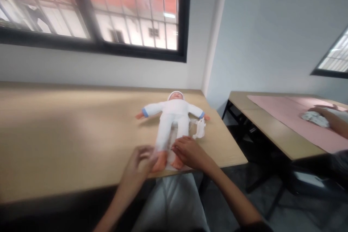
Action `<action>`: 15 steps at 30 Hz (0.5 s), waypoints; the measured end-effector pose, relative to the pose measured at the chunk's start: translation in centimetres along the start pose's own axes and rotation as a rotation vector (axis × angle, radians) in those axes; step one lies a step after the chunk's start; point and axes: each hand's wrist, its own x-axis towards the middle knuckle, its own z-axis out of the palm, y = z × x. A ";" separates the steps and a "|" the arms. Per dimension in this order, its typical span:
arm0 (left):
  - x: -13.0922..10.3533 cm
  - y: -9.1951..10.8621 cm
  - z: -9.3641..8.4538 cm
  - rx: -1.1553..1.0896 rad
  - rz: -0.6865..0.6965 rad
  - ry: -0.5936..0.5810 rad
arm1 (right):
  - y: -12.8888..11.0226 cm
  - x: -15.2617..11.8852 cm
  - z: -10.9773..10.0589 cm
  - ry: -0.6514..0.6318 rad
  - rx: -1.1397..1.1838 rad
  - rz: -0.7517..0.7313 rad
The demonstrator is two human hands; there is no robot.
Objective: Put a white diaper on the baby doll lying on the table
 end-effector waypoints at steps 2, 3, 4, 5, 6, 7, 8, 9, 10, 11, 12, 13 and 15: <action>2.5 -0.4 1.2 0.091 0.113 0.015 | 0.2 0.9 1.3 -0.059 -0.088 -0.043; 3.6 -0.9 1.6 0.146 0.159 -0.003 | 0.4 1.2 1.8 -0.091 -0.132 -0.058; 4.4 -1.4 2.0 0.188 0.183 -0.031 | 0.6 1.4 2.1 -0.117 -0.168 -0.071; 5.0 -1.9 2.2 0.226 0.197 -0.065 | 0.9 1.5 2.2 -0.137 -0.196 -0.086; 5.5 -2.4 2.2 0.256 0.200 -0.095 | 1.2 1.5 2.3 -0.148 -0.217 -0.097; 5.8 -2.8 2.2 0.278 0.197 -0.121 | 1.6 1.5 2.2 -0.153 -0.236 -0.098; 6.0 -3.1 2.0 0.295 0.190 -0.139 | 2.0 1.3 2.0 -0.157 -0.255 -0.094; 6.1 -3.2 1.8 0.303 0.182 -0.151 | 2.4 1.2 1.7 -0.165 -0.276 -0.083; 6.2 -3.1 1.5 0.301 0.168 -0.161 | 2.8 0.9 1.4 -0.174 -0.296 -0.070; 6.3 -2.9 1.2 0.289 0.148 -0.175 | 3.2 0.6 1.1 -0.185 -0.310 -0.057; 6.5 -2.5 0.9 0.270 0.122 -0.189 | 3.7 0.4 0.8 -0.195 -0.315 -0.048; 6.6 -1.9 0.6 0.250 0.092 -0.205 | 4.2 0.0 0.5 -0.204 -0.313 -0.042; 6.9 -0.6 0.1 0.212 0.030 -0.240 | 5.0 -0.6 0.0 -0.212 -0.290 -0.042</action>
